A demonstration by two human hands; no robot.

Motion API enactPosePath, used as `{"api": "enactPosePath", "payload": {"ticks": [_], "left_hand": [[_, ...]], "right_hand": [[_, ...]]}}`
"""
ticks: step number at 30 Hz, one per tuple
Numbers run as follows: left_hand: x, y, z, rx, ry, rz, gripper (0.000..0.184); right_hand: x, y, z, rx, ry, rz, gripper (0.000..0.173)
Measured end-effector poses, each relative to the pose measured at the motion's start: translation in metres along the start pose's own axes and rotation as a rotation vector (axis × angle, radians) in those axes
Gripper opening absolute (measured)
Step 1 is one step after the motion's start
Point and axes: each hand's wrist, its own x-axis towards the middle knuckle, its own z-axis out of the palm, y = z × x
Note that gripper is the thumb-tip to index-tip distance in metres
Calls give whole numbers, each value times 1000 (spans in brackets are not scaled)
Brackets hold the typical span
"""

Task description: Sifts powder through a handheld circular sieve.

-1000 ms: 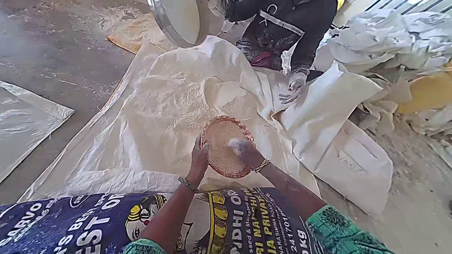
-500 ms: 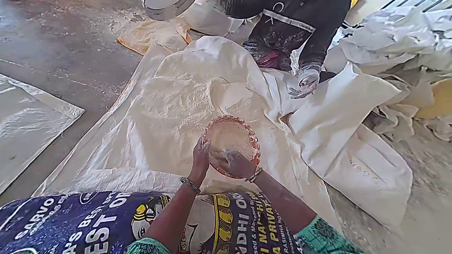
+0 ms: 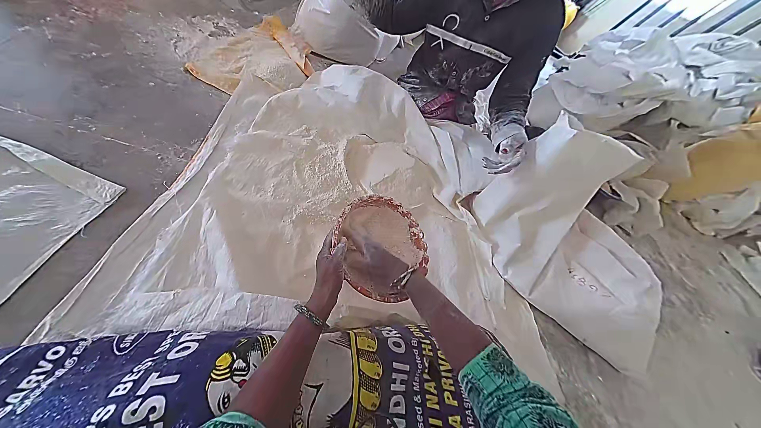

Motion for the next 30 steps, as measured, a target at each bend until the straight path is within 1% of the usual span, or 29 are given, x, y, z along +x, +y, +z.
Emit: {"api": "enactPosePath", "payload": {"ticks": [2, 3, 4, 5, 6, 8, 9, 10, 12, 14, 16, 18, 20, 22, 25, 27, 28, 30], "left_hand": [[-1, 1, -1, -8, 18, -28, 51], [-1, 1, -1, -1, 19, -44, 51], [0, 0, 0, 25, 12, -51, 52], [2, -1, 2, 56, 0, -52, 53], [3, -2, 3, 93, -12, -54, 55], [3, -3, 6, 131, 6, -79, 54], [3, -3, 6, 134, 18, -101, 56], [3, -5, 6, 135, 27, -117, 56], [1, -4, 5, 127, 21, -147, 57], [-2, 0, 2, 101, 33, -189, 54], [-3, 4, 0, 36, 77, -239, 51], [1, 7, -1, -28, 110, -260, 49], [3, 6, -1, -55, 96, -287, 49], [2, 2, 2, -40, 69, -291, 50], [2, -2, 5, 44, -15, -225, 52], [0, 2, 3, 64, -20, -206, 51], [-2, 5, 0, 66, -25, -194, 52], [-3, 5, -4, 83, -42, -147, 53]], "right_hand": [[-18, -12, 2, -84, -178, -55, 56], [-29, -15, -2, -151, -237, -86, 51], [-38, -13, -8, -220, -250, -129, 45], [-46, -9, -16, -274, -238, -139, 40], [-52, -5, -25, -300, -185, -126, 36], [-51, 11, -39, -382, 25, -137, 40], [-40, 18, -45, -444, 104, -160, 42], [-28, 23, -50, -513, 138, -173, 43], [-2, 32, -57, -647, 76, -91, 44], [19, 41, -57, -702, 19, 40, 37], [22, 35, -55, -690, -64, 232, 35], [16, 26, -52, -619, -137, 391, 39], [6, 20, -48, -501, -194, 444, 44], [-7, 7, -41, -371, -249, 405, 47], [-24, -5, -39, -135, -124, 211, 45], [-34, -6, -55, -120, -81, 126, 40], [-41, -5, -65, -156, -129, 100, 38], [-57, -2, -73, -220, -300, 66, 37]]}}
